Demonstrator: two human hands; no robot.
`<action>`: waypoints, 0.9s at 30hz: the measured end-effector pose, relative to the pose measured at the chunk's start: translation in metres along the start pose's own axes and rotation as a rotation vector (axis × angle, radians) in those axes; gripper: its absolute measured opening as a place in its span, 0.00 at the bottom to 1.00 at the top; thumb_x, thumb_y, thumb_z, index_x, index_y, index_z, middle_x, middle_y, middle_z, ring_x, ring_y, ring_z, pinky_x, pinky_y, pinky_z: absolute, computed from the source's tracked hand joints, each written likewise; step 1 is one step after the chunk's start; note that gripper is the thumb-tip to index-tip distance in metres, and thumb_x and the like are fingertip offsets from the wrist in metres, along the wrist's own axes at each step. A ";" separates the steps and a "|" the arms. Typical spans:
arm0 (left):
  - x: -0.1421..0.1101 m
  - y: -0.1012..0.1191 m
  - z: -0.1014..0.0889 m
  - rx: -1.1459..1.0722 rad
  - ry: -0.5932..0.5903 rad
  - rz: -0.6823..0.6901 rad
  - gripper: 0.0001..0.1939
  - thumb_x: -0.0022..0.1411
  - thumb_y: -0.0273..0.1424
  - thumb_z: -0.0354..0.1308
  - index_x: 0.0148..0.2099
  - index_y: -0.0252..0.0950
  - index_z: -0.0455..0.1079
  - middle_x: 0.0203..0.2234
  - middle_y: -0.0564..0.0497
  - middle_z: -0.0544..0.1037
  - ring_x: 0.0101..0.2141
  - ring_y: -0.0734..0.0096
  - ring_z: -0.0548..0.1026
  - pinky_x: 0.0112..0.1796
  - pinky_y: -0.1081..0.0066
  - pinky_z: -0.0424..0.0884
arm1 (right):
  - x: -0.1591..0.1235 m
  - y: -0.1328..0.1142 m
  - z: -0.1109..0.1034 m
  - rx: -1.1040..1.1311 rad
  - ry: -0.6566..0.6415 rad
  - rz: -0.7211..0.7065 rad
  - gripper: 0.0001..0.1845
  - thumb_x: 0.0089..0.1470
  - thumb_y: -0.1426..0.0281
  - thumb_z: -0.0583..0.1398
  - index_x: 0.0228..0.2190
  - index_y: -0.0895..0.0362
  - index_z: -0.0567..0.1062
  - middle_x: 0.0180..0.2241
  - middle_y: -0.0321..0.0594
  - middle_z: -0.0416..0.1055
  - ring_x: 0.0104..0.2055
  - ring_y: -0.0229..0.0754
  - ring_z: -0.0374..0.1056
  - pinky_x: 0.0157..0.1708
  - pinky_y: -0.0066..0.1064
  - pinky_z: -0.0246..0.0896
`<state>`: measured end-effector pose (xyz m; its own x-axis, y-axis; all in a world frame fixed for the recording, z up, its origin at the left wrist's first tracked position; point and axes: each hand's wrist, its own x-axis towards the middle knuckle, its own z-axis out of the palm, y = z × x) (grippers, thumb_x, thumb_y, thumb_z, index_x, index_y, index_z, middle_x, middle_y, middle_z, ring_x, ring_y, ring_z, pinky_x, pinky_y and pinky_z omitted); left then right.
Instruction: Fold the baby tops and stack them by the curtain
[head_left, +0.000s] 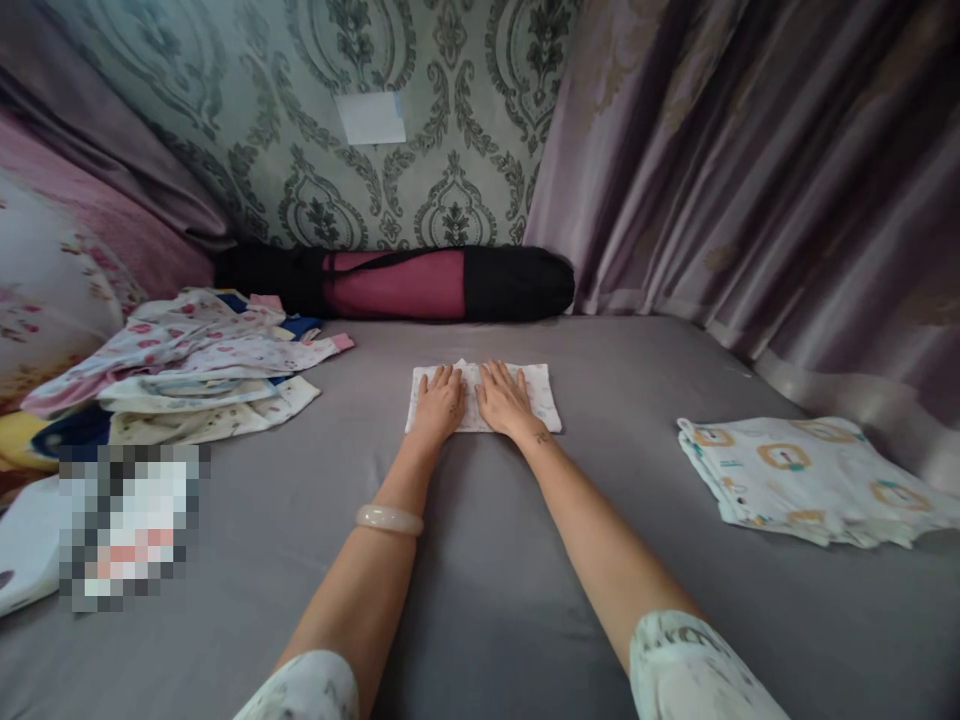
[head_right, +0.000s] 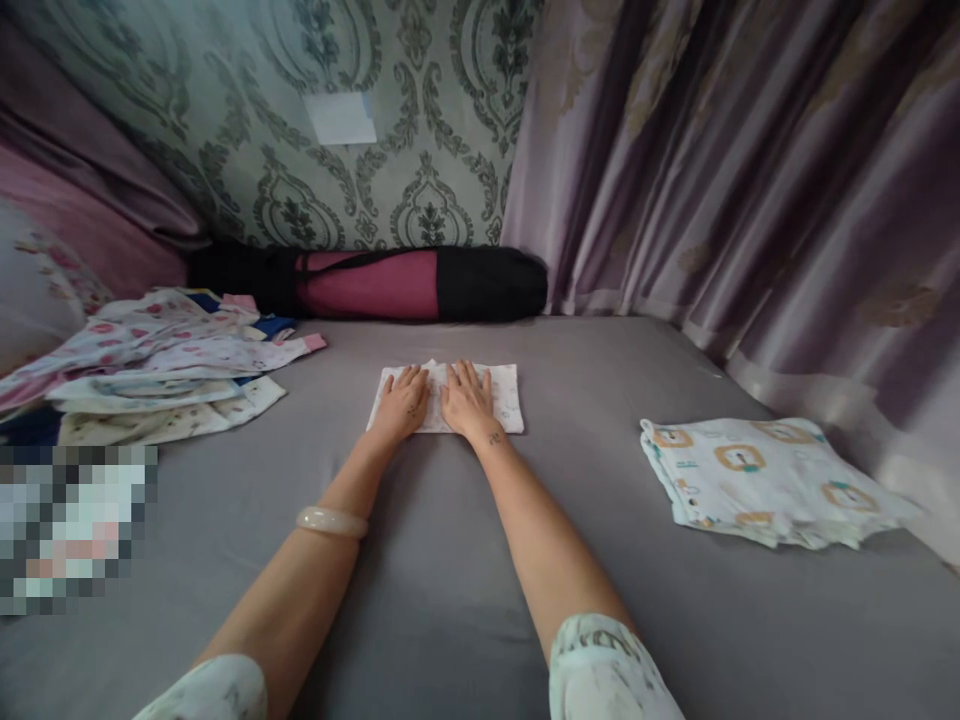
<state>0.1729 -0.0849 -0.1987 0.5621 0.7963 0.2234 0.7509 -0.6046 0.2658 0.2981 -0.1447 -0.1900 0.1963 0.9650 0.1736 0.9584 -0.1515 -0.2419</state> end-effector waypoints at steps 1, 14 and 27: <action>0.000 -0.001 0.000 0.005 0.009 0.007 0.23 0.70 0.32 0.38 0.63 0.35 0.59 0.63 0.40 0.61 0.64 0.58 0.55 0.62 0.52 0.47 | 0.000 0.002 -0.002 -0.006 0.013 0.012 0.28 0.65 0.65 0.43 0.63 0.63 0.57 0.67 0.50 0.47 0.69 0.49 0.40 0.65 0.50 0.29; 0.004 -0.011 0.014 0.037 -0.084 -0.013 0.25 0.70 0.36 0.38 0.64 0.34 0.57 0.65 0.39 0.57 0.65 0.55 0.52 0.61 0.49 0.47 | -0.003 0.017 0.013 -0.036 0.061 0.046 0.28 0.66 0.63 0.43 0.62 0.62 0.59 0.66 0.47 0.51 0.68 0.49 0.42 0.64 0.50 0.33; 0.004 -0.006 0.001 0.047 0.032 0.006 0.24 0.70 0.35 0.37 0.64 0.35 0.58 0.63 0.39 0.60 0.64 0.58 0.54 0.61 0.52 0.49 | -0.002 0.023 -0.002 -0.027 0.073 0.108 0.29 0.66 0.64 0.42 0.62 0.65 0.58 0.66 0.51 0.49 0.68 0.49 0.41 0.65 0.47 0.31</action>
<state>0.1706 -0.0785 -0.2000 0.5555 0.7915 0.2548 0.7637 -0.6069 0.2202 0.3205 -0.1502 -0.1941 0.3120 0.9248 0.2176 0.9361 -0.2600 -0.2369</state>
